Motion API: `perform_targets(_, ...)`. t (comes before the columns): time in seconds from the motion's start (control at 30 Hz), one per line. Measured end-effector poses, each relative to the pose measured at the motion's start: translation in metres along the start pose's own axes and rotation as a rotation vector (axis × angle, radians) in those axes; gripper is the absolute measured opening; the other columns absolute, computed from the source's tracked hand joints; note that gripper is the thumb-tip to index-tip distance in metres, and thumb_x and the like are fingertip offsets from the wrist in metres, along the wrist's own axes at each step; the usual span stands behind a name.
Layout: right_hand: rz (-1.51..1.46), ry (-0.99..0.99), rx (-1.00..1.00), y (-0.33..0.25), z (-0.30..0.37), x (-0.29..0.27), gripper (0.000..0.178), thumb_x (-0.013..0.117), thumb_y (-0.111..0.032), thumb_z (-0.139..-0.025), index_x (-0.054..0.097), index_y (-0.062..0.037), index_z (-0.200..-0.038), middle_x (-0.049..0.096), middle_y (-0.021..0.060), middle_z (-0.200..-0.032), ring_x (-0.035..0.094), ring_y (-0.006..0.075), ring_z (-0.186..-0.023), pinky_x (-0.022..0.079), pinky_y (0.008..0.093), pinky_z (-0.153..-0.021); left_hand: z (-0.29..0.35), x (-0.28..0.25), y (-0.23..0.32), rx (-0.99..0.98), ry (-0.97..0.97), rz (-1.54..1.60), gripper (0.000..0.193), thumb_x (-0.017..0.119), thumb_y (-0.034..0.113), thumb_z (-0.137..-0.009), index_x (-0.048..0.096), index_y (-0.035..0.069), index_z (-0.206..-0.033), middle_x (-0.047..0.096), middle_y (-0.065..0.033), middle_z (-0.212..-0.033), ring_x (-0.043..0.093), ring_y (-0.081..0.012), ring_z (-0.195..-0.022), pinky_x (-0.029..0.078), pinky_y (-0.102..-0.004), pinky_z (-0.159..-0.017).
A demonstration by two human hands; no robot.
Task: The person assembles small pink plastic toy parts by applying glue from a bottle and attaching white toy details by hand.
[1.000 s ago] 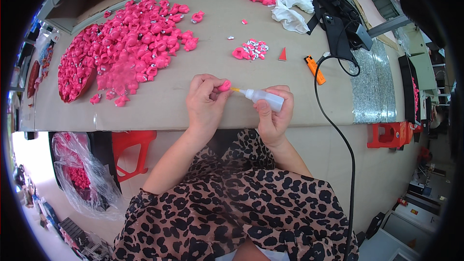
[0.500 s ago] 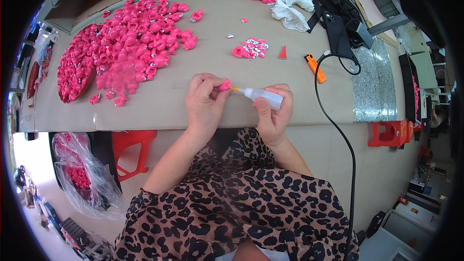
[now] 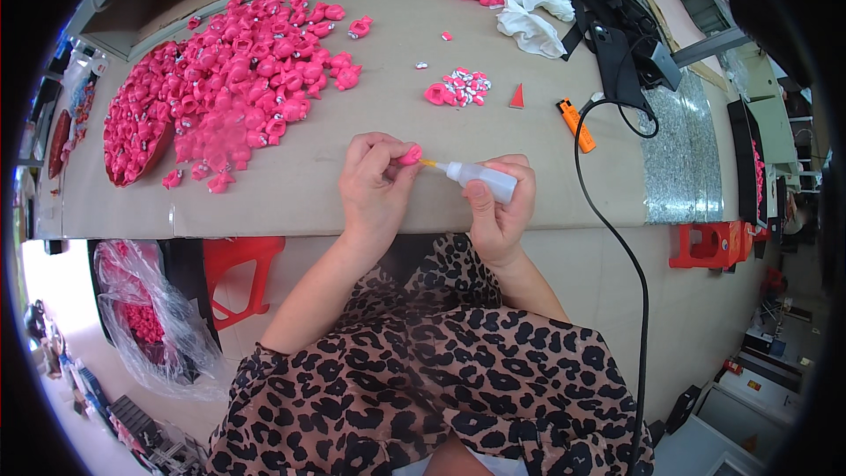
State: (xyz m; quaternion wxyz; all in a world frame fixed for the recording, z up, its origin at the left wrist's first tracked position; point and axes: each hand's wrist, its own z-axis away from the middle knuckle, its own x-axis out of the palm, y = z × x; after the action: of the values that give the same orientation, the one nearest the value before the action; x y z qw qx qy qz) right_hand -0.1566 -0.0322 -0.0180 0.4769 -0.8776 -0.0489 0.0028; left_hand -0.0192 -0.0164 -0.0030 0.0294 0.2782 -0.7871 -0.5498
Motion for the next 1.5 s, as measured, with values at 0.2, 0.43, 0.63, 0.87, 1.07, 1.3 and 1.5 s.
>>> perform_targets(0.2, 0.016, -0.002, -0.003, 0.0, 0.0, -0.001, 0.023, 0.057, -0.009, -0.078, 0.042, 0.0007, -0.092, 0.044, 0.0106, -0.082, 0.043, 0.0129, -0.065, 0.037, 0.0215, -0.055, 0.0, -0.001, 0.003, -0.003, -0.003, -0.01, 0.017, 0.063, -0.008, -0.065, 0.056, 0.002, -0.078, 0.048, -0.0064, -0.085, 0.052, -0.0105, -0.066, 0.046, -0.0199, -0.053)
perform_targets(0.43, -0.06, 0.03, 0.058, -0.004, -0.002, 0.001, 0.022, 0.055, -0.009, -0.079, 0.04, 0.0008, -0.093, 0.043, 0.0096, -0.084, 0.044, 0.0108, -0.065, 0.038, 0.0204, -0.055, 0.0, 0.001, -0.001, 0.002, -0.006, 0.035, 0.016, 0.063, -0.007, -0.066, 0.056, 0.001, -0.077, 0.048, -0.0071, -0.086, 0.053, -0.011, -0.067, 0.046, -0.0199, -0.053)
perform_targets(0.63, -0.018, -0.016, 0.08, -0.002, -0.003, -0.003, 0.019, 0.05, -0.011, -0.083, 0.037, -0.0022, -0.094, 0.041, 0.0082, -0.088, 0.046, 0.0096, -0.061, 0.039, 0.0195, -0.053, 0.0, 0.001, -0.003, -0.008, -0.005, 0.078, 0.016, 0.062, -0.008, -0.066, 0.056, 0.001, -0.077, 0.048, -0.0078, -0.087, 0.054, -0.0116, -0.069, 0.048, -0.02, -0.055)
perform_targets(0.87, -0.11, 0.019, 0.15, -0.004, -0.005, -0.001, 0.02, 0.05, -0.012, -0.083, 0.037, -0.0025, -0.094, 0.04, 0.0065, -0.089, 0.046, 0.0092, -0.06, 0.038, 0.0193, -0.052, 0.001, 0.001, -0.008, -0.034, -0.021, 0.15, 0.017, 0.061, -0.01, -0.065, 0.056, 0.001, -0.078, 0.048, -0.008, -0.087, 0.054, -0.0117, -0.07, 0.048, -0.0203, -0.057)
perform_targets(1.07, -0.125, 0.019, 0.179, -0.005, -0.006, -0.001, 0.02, 0.051, -0.013, -0.083, 0.037, -0.0026, -0.094, 0.039, 0.0062, -0.09, 0.045, 0.0087, -0.061, 0.039, 0.0191, -0.052, 0.0, -0.001, -0.007, 0.002, -0.054, 0.112, 0.019, 0.061, -0.01, -0.065, 0.056, 0.001, -0.08, 0.049, -0.0082, -0.086, 0.054, -0.012, -0.07, 0.048, -0.0207, -0.056)
perform_targets(1.3, -0.519, 0.112, 0.436, -0.007, -0.024, -0.009, 0.017, 0.05, -0.014, -0.084, 0.04, -0.0032, -0.092, 0.047, 0.0045, -0.075, 0.046, 0.0091, -0.059, 0.036, 0.0205, -0.05, -0.008, -0.011, 0.008, -0.207, -0.298, 0.309, 0.023, 0.053, -0.005, -0.076, 0.05, 0.0, -0.098, 0.05, -0.0064, -0.09, 0.051, -0.0107, -0.079, 0.044, -0.0214, -0.067)
perform_targets(1.5, -0.574, 0.028, 0.492, -0.006, -0.04, -0.023, 0.017, 0.053, -0.015, -0.083, 0.042, -0.0038, -0.09, 0.049, 0.0038, -0.073, 0.045, 0.0088, -0.058, 0.035, 0.0209, -0.05, -0.017, -0.024, -0.004, -0.371, -0.573, 0.48, 0.03, 0.043, -0.002, -0.083, 0.041, 0.002, -0.113, 0.051, -0.0034, -0.093, 0.047, -0.0084, -0.085, 0.04, -0.0208, -0.071)
